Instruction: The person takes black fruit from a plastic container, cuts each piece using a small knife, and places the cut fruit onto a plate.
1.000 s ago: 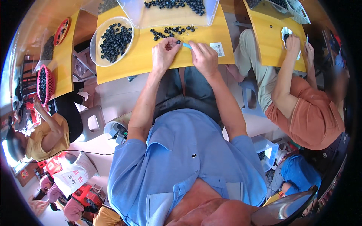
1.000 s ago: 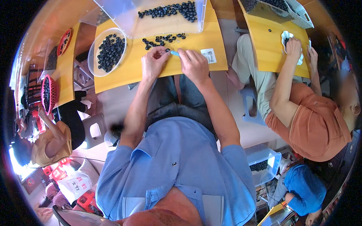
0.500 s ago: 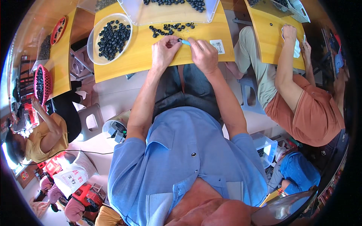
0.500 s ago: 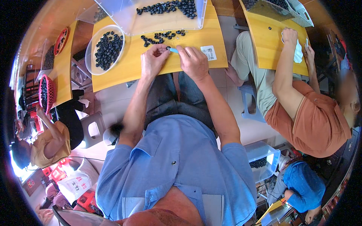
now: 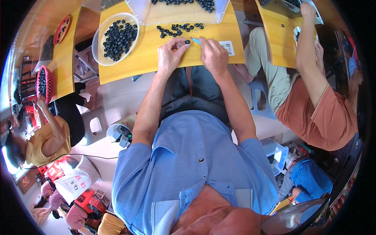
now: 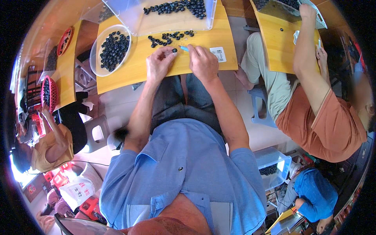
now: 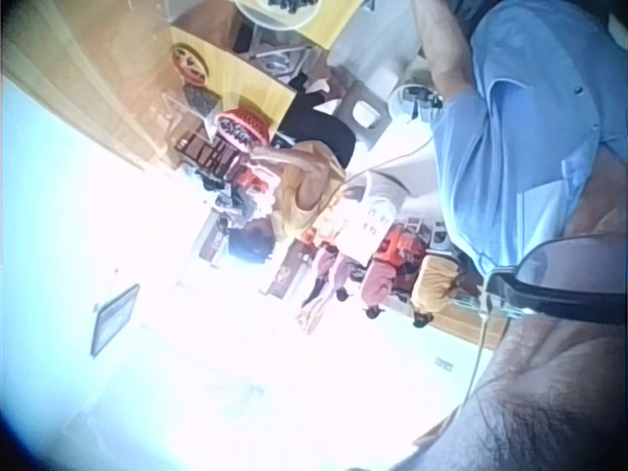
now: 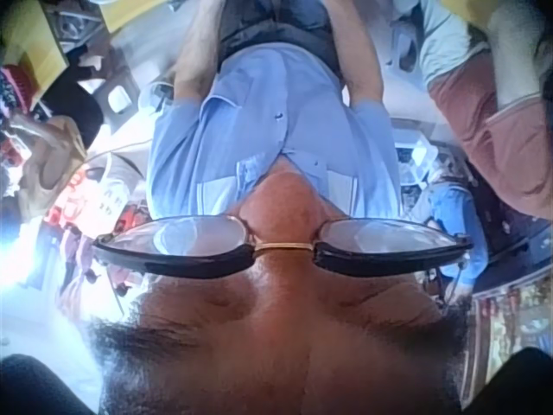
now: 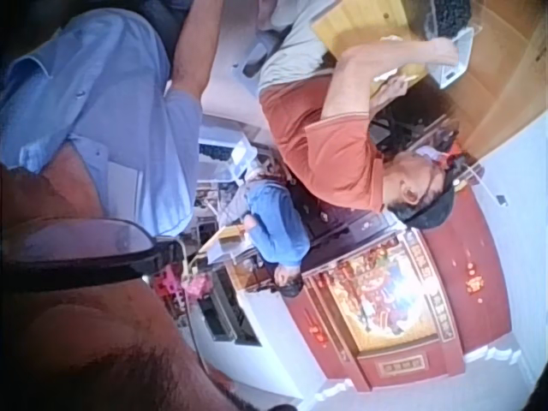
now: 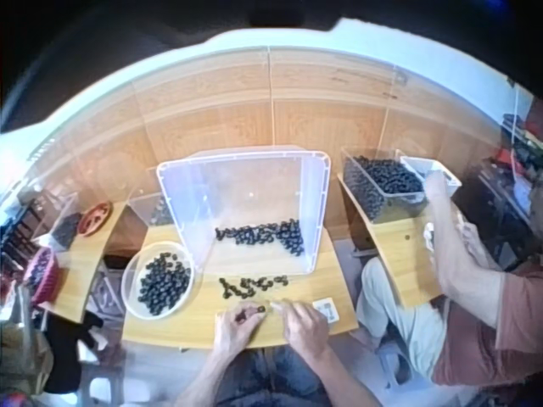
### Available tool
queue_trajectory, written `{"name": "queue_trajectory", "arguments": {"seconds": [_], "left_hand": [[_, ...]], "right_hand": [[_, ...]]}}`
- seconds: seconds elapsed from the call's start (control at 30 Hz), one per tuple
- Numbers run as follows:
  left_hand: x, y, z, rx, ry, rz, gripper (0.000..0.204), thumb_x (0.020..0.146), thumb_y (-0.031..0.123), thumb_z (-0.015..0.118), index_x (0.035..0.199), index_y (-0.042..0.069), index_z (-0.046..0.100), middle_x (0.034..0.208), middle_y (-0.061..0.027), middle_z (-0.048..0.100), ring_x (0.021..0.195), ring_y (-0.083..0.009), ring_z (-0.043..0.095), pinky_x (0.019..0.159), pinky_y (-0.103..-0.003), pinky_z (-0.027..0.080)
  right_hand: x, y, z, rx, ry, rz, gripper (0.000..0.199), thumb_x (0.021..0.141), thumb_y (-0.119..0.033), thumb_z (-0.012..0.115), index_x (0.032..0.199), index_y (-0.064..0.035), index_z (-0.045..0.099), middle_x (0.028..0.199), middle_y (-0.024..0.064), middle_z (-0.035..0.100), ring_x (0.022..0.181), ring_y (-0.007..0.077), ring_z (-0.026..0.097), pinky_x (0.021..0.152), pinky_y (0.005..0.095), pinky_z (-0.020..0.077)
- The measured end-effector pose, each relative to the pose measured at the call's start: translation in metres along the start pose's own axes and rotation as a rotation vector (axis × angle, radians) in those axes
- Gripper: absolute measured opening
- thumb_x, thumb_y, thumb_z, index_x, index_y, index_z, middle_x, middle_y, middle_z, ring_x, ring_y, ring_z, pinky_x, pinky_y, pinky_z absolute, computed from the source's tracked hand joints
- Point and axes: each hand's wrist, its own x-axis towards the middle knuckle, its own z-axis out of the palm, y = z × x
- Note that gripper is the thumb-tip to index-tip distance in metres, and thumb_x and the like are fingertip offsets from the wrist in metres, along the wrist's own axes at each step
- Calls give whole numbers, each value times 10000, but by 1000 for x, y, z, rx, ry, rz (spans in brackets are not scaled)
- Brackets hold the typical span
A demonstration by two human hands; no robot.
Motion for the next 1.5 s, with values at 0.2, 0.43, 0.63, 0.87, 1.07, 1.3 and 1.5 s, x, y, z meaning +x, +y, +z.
{"name": "queue_trajectory", "arguments": {"seconds": [0.2,0.43,0.63,0.87,1.07,1.3,1.5], "left_hand": [[5,1,-4,-7,3,13,248,888,93,817,1089,-31,741,861,-43,753,761,-70,658,708,-242,557],[8,-9,-72,33,403,127,213,882,29,788,1089,-8,748,896,-77,756,803,-125,712,782,-278,580],[39,-3,-138,754,684,427,239,902,46,723,1141,32,732,1042,-146,709,852,-298,703,773,-404,581],[120,4,-37,432,63,368,219,932,57,688,1144,27,733,1083,-169,715,948,-354,717,827,-435,583],[188,-24,-4,670,-11,379,266,907,92,699,1167,56,742,1140,-172,707,1013,-396,697,943,-482,559],[197,-9,2,758,-130,199,233,866,126,716,1085,78,777,1018,-167,764,986,-362,719,917,-432,562],[193,-22,-19,681,-46,244,334,856,141,705,1180,71,742,1020,-160,746,995,-336,710,899,-427,557]], "right_hand": [[4,-1,1,27,21,-7,262,841,-65,701,1102,-60,724,804,53,631,735,232,665,627,373,544],[1,-1,-2,56,36,-6,213,866,-55,682,1076,-54,718,792,63,613,743,253,660,640,390,541],[2,-1,-6,72,8,6,224,874,-65,679,1093,-46,718,808,64,625,748,257,665,649,395,549],[3,0,-2,68,23,4,212,876,-68,676,1083,-56,721,817,61,628,756,249,673,650,391,554],[7,-3,-3,64,38,-1,165,867,-74,669,1026,-72,713,792,56,608,748,247,669,635,386,557],[2,1,-6,74,37,39,143,866,-74,669,1005,-76,704,777,59,598,729,247,667,628,393,558],[6,-2,-6,94,58,22,148,867,-71,666,1010,-74,702,775,60,602,722,249,667,622,396,559]]}}
